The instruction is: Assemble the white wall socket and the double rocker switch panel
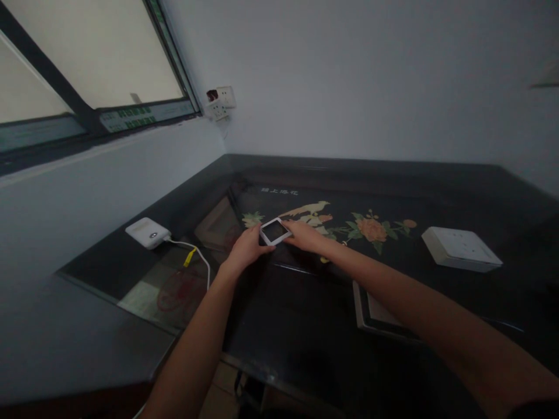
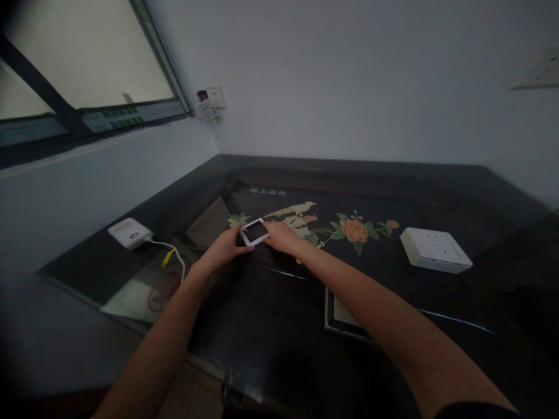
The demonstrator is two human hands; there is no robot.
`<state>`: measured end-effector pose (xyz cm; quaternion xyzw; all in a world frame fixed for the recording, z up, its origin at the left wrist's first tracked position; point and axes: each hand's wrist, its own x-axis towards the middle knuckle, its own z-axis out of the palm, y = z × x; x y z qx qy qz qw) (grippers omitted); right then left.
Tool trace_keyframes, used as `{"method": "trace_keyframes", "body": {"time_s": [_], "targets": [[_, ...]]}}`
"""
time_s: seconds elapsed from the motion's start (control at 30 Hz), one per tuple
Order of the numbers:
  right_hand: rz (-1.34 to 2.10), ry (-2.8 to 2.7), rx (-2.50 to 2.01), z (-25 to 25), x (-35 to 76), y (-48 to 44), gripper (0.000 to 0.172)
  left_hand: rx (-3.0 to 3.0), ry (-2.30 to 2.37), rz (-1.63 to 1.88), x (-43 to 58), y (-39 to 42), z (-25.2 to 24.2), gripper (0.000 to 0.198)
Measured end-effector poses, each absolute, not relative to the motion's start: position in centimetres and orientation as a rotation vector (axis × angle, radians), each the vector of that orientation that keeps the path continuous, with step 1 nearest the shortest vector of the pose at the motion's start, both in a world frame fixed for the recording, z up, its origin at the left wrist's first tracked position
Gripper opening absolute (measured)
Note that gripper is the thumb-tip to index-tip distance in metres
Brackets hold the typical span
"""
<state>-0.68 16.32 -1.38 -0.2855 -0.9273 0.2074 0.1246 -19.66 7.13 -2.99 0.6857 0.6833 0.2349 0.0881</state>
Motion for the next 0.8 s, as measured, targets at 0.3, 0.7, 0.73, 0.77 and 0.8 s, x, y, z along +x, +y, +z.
{"method": "trace_keyframes", "body": {"time_s": [0.3,0.7,0.73,0.77,0.8], "targets": [[0.767,-2.542,-0.8,0.8,0.9,16.6,0.034,2.141,1.94,0.809,-18.8,6.8,-0.8,0.061],[0.795,-2.388,-0.793,5.4,15.7,11.3,0.063,2.388,1.334,0.879,-10.3,5.1,3.8,0.063],[0.787,-2.385,-0.812,5.7,17.2,10.4,0.064,2.402,1.279,0.859,-9.3,5.1,4.3,0.063],[0.779,-2.382,-0.836,6.0,18.6,9.4,0.064,2.414,1.226,0.835,-8.2,5.1,4.7,0.064],[0.766,-2.379,-0.867,6.1,20.0,8.4,0.063,2.423,1.175,0.808,-7.2,5.0,4.9,0.065]]}}
